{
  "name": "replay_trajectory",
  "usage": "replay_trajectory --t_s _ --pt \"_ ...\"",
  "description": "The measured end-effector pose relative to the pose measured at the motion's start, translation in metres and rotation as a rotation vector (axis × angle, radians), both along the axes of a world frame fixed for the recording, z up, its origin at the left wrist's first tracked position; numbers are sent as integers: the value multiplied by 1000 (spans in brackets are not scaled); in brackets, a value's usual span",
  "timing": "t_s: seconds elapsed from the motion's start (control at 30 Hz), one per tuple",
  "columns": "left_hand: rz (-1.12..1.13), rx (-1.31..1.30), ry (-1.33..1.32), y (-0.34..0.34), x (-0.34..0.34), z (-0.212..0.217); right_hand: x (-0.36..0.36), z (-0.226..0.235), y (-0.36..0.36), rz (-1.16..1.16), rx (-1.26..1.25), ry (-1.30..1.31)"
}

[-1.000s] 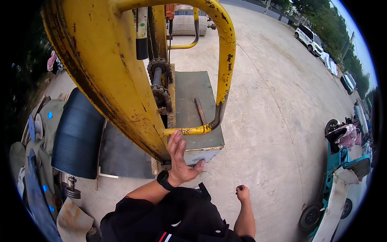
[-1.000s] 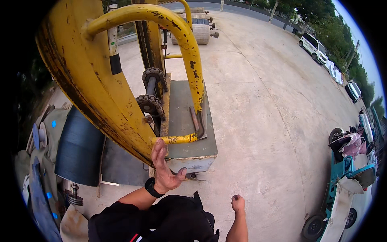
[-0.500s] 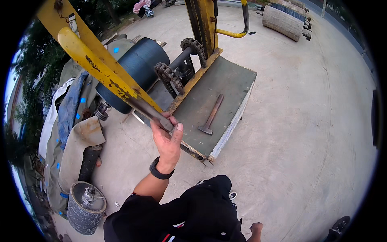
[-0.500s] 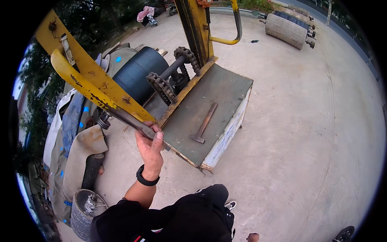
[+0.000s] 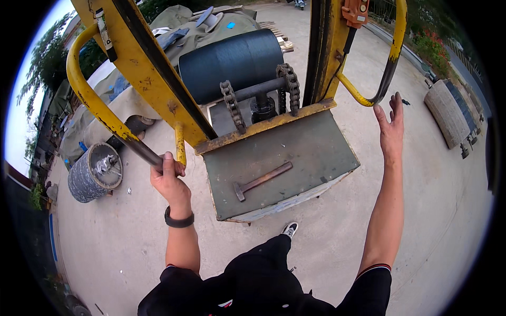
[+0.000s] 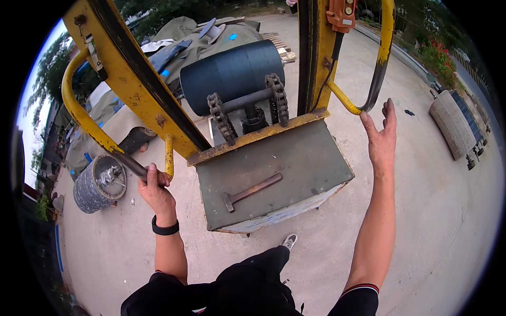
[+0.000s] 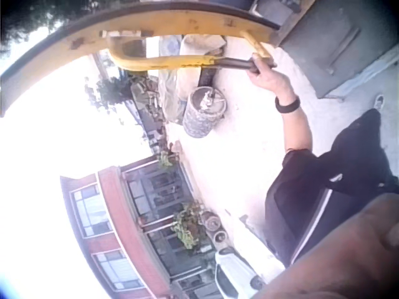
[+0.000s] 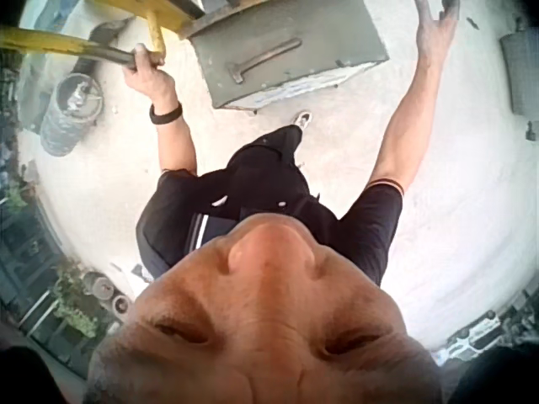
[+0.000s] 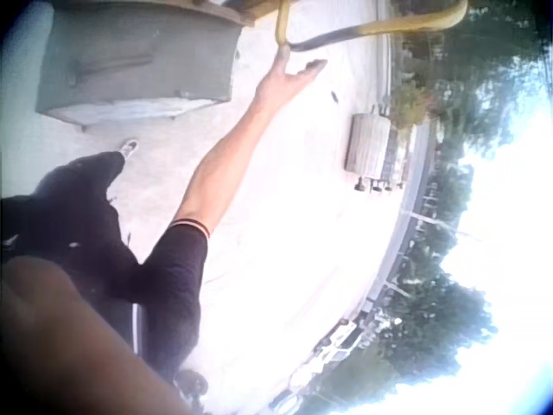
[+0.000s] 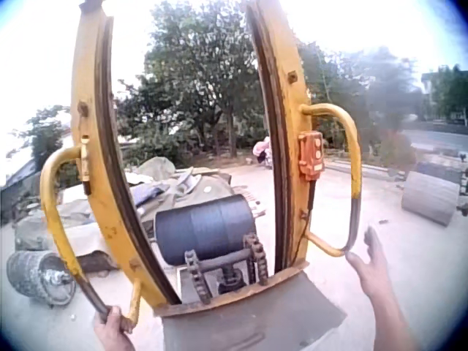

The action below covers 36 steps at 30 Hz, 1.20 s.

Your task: The person moves a large black cylindrical object and a metal sheet using a yellow hand pallet jack, then enters a workshop and scrapes the concrete floor with a screwdriver.

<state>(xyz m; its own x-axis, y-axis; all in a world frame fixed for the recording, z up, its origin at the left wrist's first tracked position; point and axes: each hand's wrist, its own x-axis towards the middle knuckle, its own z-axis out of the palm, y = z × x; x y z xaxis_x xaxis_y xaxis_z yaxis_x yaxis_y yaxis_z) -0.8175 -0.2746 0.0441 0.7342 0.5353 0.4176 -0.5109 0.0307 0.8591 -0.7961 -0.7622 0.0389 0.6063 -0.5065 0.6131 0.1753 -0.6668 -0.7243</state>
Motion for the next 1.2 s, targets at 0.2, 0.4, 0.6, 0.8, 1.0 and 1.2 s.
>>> replay_trajectory --t_s 0.2,0.4,0.6,0.8,1.0,1.2 --pt "-19 -11 126 33 4 -10 67 0 -6 531 568 90" --pt "129 -24 151 38 15 -13 75 -12 12 590 578 45" --pt "276 -31 148 35 -3 -22 57 -20 5 711 652 96" --pt "482 -25 188 37 -22 -30 46 -31 0 889 680 180" --pt "609 -12 210 56 -44 -25 20 -30 19 972 660 227" --pt "634 -13 223 38 -46 -18 20 -27 11 940 674 168"
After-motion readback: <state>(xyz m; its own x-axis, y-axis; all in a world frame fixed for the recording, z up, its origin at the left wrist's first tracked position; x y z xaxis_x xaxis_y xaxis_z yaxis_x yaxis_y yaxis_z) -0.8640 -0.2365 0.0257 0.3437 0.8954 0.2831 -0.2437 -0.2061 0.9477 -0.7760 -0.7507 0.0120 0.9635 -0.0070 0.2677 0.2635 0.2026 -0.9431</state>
